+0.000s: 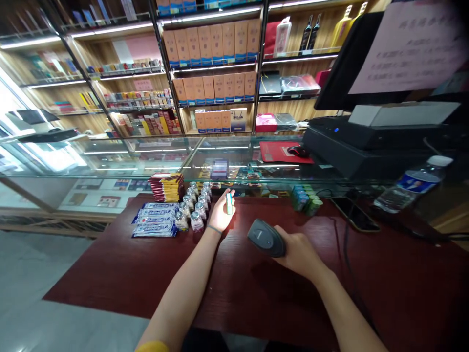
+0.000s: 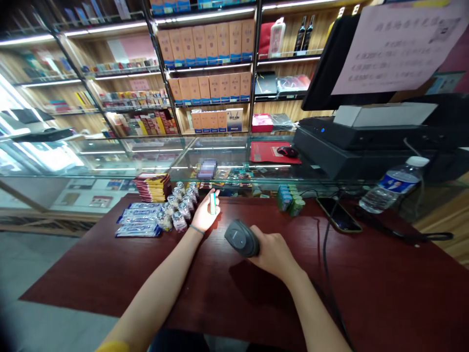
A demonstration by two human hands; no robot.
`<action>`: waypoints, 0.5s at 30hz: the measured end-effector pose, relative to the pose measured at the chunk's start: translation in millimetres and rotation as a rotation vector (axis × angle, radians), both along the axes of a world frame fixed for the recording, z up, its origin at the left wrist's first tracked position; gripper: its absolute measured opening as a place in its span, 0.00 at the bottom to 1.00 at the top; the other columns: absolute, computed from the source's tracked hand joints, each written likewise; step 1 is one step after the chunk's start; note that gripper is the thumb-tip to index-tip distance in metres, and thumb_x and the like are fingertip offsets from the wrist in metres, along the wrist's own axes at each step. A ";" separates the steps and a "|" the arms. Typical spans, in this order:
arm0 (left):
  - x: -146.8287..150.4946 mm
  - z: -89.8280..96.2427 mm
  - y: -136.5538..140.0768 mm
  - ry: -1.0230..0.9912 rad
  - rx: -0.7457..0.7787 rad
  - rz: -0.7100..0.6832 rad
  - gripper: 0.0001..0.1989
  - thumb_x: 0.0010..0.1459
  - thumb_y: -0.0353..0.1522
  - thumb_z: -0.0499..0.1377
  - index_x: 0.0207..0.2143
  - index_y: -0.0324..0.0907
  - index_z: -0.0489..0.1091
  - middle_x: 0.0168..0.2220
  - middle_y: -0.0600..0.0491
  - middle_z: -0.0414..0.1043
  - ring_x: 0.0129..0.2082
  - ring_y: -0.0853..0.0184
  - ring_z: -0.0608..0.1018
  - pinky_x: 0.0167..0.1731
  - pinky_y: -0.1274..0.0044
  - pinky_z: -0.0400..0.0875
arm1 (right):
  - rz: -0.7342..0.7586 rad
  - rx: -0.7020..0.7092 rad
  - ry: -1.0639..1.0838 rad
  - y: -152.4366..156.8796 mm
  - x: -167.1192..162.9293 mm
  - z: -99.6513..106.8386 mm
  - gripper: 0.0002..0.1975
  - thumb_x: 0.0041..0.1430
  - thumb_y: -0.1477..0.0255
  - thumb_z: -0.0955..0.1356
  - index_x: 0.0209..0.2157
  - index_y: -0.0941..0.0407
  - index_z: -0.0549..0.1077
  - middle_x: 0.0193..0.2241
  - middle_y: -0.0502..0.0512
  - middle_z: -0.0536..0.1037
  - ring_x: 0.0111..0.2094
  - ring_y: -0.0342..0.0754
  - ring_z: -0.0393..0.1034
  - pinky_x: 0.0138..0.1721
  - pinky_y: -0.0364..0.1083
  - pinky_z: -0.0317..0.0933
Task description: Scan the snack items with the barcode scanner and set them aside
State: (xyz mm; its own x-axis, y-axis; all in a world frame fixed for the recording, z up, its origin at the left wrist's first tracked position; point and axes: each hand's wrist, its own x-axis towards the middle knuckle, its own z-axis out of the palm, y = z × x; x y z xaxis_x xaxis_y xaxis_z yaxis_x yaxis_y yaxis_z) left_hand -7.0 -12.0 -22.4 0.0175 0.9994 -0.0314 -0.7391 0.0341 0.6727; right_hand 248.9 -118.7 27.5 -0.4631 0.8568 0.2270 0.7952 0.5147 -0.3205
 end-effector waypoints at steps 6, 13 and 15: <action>0.1 0.2 1.1 -0.008 -0.013 0.007 0.15 0.64 0.32 0.58 0.53 0.47 0.73 0.60 0.49 0.70 0.37 0.72 0.77 0.25 0.83 0.69 | -0.014 0.030 0.014 0.7 4.3 -2.0 0.15 0.53 0.66 0.70 0.42 0.50 0.68 0.28 0.51 0.83 0.30 0.60 0.80 0.27 0.46 0.56; 6.6 1.1 0.4 0.074 0.007 0.101 0.25 0.56 0.32 0.65 0.57 0.46 0.70 0.55 0.49 0.74 0.38 0.72 0.78 0.31 0.83 0.73 | -0.059 0.110 0.128 7.0 11.0 -10.4 0.17 0.51 0.66 0.70 0.44 0.52 0.70 0.28 0.54 0.83 0.31 0.61 0.81 0.27 0.46 0.62; 9.3 -2.9 3.9 0.212 0.029 0.206 0.29 0.53 0.28 0.66 0.58 0.47 0.69 0.52 0.51 0.76 0.41 0.72 0.78 0.39 0.82 0.74 | -0.078 0.132 0.167 9.2 13.6 -13.7 0.17 0.51 0.66 0.70 0.44 0.52 0.70 0.28 0.54 0.83 0.31 0.60 0.81 0.27 0.46 0.63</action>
State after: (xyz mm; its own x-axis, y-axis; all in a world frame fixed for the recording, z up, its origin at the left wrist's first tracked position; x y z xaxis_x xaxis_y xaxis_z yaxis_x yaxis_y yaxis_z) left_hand 2.4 -8.2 -25.3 -0.1894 0.9818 0.0158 -0.5710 -0.1232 0.8117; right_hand 262.5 -109.5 13.8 -0.3432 0.8461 0.4079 0.7758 0.5001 -0.3847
